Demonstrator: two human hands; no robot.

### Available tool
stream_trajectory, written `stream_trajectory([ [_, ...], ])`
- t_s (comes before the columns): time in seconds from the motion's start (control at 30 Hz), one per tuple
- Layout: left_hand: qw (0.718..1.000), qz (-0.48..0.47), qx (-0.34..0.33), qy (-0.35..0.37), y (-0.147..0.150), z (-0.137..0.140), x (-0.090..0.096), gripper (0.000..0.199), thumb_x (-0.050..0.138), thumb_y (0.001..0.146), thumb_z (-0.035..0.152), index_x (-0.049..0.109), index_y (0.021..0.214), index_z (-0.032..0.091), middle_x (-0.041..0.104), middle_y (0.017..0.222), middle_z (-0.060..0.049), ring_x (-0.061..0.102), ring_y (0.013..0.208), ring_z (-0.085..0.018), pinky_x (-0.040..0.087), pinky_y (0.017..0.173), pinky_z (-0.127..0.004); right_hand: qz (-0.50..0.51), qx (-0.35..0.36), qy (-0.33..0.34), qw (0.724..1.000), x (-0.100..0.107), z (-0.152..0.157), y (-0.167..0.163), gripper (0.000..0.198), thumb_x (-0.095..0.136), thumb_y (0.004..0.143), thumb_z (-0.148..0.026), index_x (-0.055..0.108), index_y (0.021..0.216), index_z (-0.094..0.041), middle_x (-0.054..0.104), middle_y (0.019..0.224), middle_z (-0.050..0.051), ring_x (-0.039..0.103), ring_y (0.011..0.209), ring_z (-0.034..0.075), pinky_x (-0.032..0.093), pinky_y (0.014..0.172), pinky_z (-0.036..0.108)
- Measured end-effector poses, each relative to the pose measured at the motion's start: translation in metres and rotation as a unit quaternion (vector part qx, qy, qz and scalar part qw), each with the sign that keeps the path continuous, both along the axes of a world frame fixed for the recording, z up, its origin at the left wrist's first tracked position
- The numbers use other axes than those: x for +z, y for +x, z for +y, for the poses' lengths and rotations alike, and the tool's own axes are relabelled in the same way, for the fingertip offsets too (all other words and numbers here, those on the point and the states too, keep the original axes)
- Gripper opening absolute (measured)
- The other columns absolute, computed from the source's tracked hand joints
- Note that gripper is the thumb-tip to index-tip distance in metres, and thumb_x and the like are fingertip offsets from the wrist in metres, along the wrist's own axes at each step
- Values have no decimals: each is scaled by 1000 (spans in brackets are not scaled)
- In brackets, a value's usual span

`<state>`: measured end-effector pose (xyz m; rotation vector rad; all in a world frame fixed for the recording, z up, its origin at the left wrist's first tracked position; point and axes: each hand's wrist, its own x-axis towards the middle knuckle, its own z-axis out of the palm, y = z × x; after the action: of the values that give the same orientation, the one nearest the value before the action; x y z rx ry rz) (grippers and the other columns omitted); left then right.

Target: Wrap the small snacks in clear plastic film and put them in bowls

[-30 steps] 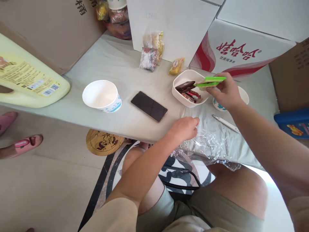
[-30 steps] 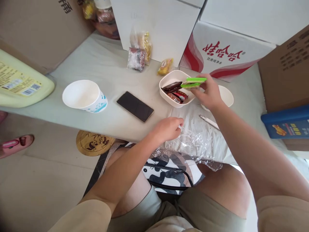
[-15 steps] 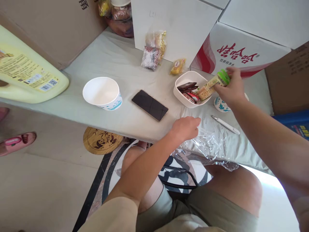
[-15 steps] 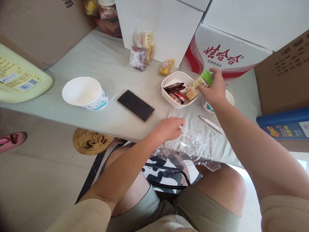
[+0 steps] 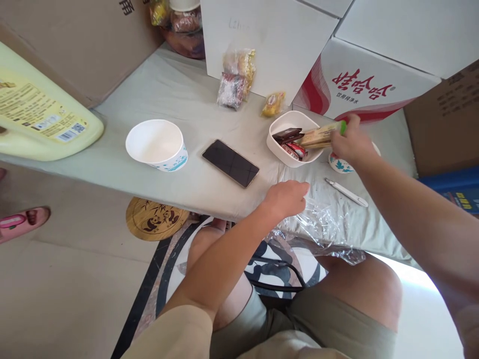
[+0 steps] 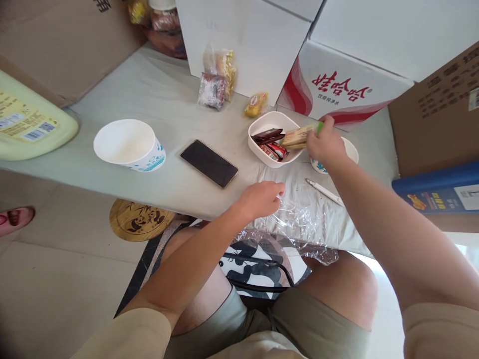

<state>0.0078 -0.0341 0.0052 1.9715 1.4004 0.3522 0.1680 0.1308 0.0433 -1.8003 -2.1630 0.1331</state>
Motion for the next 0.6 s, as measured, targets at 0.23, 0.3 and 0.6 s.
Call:
stream_trajectory([
  [0.23, 1000, -11, 10, 4, -4, -4, 1, 26, 47, 86, 16, 64, 104, 22, 71, 107, -10, 66, 97, -26, 51, 79, -37, -130, -74, -20, 989, 15, -48, 0, 45, 61, 86, -44, 57, 118, -12, 68, 82, 19, 67, 86, 36, 46, 82, 56],
  [0.3, 1000, -12, 11, 5, -5, -4, 1, 25, 48, 86, 17, 65, 104, 22, 71, 107, -10, 67, 96, -27, 51, 78, -37, -97, -17, 25, 995, 15, -68, 7, 44, 60, 86, -40, 58, 122, -16, 69, 77, 13, 67, 77, 31, 50, 78, 49],
  [0.6, 999, -8, 30, 19, -10, 0, -2, 22, 46, 87, 18, 64, 99, 23, 72, 101, -9, 66, 88, -25, 46, 70, -34, 28, 385, -52, 921, -34, -205, 88, 56, 60, 89, -56, 53, 135, -24, 61, 137, 17, 60, 126, 35, 54, 98, 51],
])
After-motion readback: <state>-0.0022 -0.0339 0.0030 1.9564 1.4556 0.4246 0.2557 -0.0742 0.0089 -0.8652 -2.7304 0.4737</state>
